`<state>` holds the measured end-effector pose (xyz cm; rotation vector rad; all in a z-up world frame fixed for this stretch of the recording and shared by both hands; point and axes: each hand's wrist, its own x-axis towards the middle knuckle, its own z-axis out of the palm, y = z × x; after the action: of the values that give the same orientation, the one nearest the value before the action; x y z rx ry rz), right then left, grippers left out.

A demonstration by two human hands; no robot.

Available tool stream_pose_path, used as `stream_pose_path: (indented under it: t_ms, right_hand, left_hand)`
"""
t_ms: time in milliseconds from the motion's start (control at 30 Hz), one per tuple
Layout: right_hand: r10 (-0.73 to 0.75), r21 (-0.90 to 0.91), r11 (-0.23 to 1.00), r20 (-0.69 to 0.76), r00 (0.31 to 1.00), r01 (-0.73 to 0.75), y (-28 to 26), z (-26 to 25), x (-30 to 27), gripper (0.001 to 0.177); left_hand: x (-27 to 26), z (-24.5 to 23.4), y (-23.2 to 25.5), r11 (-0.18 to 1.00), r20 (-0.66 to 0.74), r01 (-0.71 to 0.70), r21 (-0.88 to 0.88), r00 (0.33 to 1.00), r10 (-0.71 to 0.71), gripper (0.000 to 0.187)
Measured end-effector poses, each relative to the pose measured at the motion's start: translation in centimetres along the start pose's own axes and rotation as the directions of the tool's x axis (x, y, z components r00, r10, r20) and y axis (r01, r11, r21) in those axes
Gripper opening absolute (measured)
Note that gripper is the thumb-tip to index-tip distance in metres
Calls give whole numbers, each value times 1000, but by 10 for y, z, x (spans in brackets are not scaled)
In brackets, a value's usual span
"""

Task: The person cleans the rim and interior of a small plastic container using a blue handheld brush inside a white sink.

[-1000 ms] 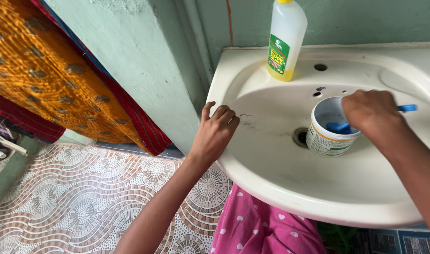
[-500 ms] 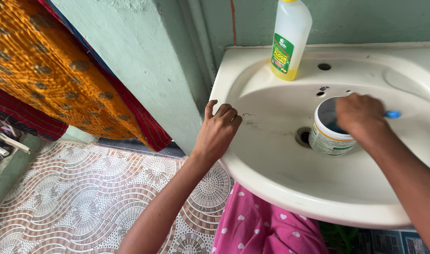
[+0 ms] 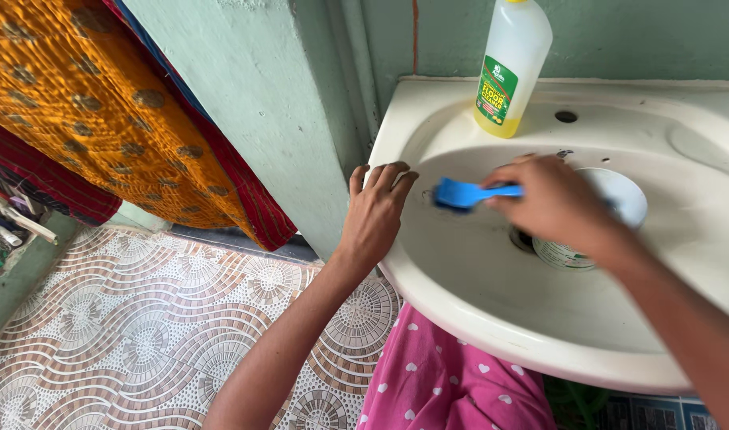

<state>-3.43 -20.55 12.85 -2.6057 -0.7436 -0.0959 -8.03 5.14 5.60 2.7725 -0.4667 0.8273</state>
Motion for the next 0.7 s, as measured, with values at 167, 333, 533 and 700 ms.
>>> stream_pose_path:
  t_ms: [167, 333, 533, 700]
  right_hand:
    - [-73, 162, 982, -167, 983, 100, 3, 78, 22, 32]
    - [-8, 438, 893, -210, 978, 102, 14, 120, 16, 33]
    - [-32, 600, 778, -258, 966, 186, -1, 145, 10, 30]
    - [115, 590, 807, -128, 985, -18, 0, 151, 12, 35]
  left_hand:
    - [0, 7, 2, 980, -107, 189, -59, 975, -195, 57]
    - [10, 14, -4, 942, -76, 322, -89, 941, -329, 87]
    - [28, 22, -1, 949, -90, 294, -110, 948, -304, 98]
    - [31, 19, -1, 925, -68, 335, -181, 934, -352, 102]
